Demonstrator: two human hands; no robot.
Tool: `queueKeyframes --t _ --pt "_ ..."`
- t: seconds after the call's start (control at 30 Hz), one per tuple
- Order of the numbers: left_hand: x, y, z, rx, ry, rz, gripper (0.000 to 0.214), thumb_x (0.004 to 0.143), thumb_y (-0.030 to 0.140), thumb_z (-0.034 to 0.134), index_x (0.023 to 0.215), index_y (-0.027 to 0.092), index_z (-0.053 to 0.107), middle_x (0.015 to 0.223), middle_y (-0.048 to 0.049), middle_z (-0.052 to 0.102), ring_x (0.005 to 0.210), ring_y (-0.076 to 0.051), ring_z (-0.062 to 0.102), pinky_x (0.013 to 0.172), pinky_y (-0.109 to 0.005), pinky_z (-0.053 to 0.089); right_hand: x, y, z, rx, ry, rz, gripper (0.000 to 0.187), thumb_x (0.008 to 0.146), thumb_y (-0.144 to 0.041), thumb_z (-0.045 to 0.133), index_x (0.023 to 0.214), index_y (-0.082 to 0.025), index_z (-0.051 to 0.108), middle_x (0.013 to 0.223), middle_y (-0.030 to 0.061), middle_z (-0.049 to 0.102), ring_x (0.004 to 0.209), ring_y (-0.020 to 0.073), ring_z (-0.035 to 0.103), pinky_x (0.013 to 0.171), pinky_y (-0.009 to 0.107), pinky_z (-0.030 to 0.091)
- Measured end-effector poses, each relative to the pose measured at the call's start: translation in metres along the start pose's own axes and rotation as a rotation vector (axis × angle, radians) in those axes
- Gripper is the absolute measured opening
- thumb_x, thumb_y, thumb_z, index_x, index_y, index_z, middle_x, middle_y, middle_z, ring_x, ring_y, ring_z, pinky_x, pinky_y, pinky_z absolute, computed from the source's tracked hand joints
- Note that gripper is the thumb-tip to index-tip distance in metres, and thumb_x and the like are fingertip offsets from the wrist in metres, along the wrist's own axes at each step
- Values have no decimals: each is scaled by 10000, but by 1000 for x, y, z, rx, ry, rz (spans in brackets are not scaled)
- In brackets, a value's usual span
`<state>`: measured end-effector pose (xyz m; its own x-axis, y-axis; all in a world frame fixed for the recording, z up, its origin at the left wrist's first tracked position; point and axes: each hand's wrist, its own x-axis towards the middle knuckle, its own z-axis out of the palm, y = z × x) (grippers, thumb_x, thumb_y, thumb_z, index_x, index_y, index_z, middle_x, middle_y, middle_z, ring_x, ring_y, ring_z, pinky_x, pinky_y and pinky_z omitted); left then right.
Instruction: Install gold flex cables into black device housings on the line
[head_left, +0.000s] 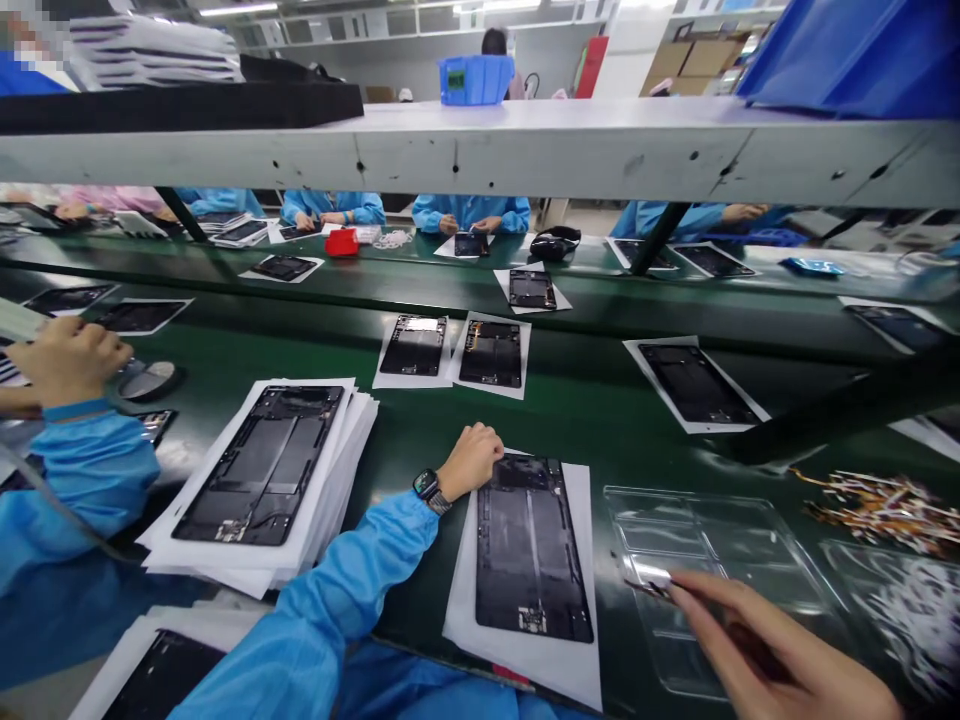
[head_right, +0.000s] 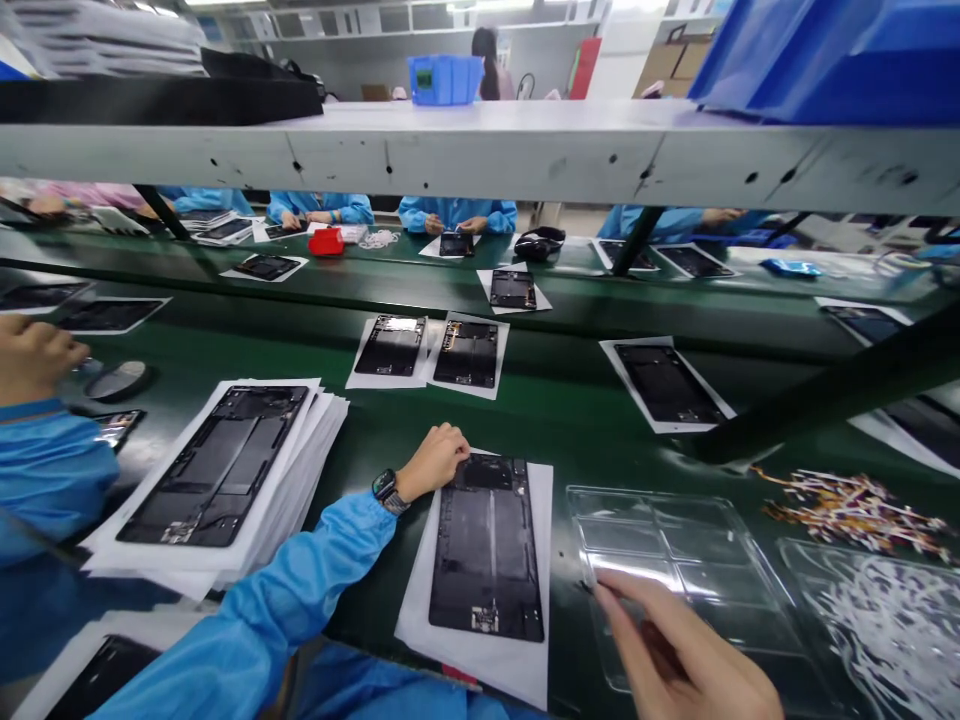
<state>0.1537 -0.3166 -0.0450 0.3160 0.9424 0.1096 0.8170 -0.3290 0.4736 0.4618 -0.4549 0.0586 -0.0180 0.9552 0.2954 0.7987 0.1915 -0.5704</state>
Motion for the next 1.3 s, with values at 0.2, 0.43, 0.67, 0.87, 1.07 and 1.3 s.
queueKeyframes --t 0.2,0.43,0.67,0.87,1.07,1.3 --pt "-24 25 -20 -397 203 -79 206 970 320 507 1081 167 589 1109 -90 614 1071 -215 528 968 -363 391 55 -59 28 173 -450 -82 281 896 -452 525 916 -249 717 719 23 696 528 165 575 561 274 481" --pt "-91 57 -5 -1074 -9 -297 560 861 205 623 1341 149 341 890 -42 668 753 -142 648 736 -262 504 137 -67 123 328 -778 -99 116 802 -253 610 766 -176 689 657 15 673 614 153 598 590 240 424" --pt "-100 53 17 -5 106 -158 240 923 95 442 1091 170 595 917 -71 655 835 -201 618 779 -336 510 158 -46 197 255 -881 -120 102 758 -191 625 726 -143 709 653 17 660 626 137 577 590 228 404" --pt "-89 51 10 250 27 8 173 938 108 457 1060 143 575 887 -84 634 858 -241 609 719 -361 523 169 -44 221 136 -909 -118 38 700 -163 690 734 -169 704 608 -34 594 595 111 523 550 216 356" --pt "-92 48 10 235 10 102 277 965 100 401 1214 127 517 962 -103 663 876 -218 642 746 -341 523 195 -54 231 -97 -1006 -24 212 569 -169 833 652 -173 638 573 -34 582 586 126 539 524 224 343" --pt "-93 43 9 252 70 121 198 976 116 419 1132 114 541 885 -74 668 805 -210 645 707 -324 487 200 -65 221 -296 -999 -31 292 594 -309 872 625 -188 609 628 4 616 627 171 581 553 264 356"
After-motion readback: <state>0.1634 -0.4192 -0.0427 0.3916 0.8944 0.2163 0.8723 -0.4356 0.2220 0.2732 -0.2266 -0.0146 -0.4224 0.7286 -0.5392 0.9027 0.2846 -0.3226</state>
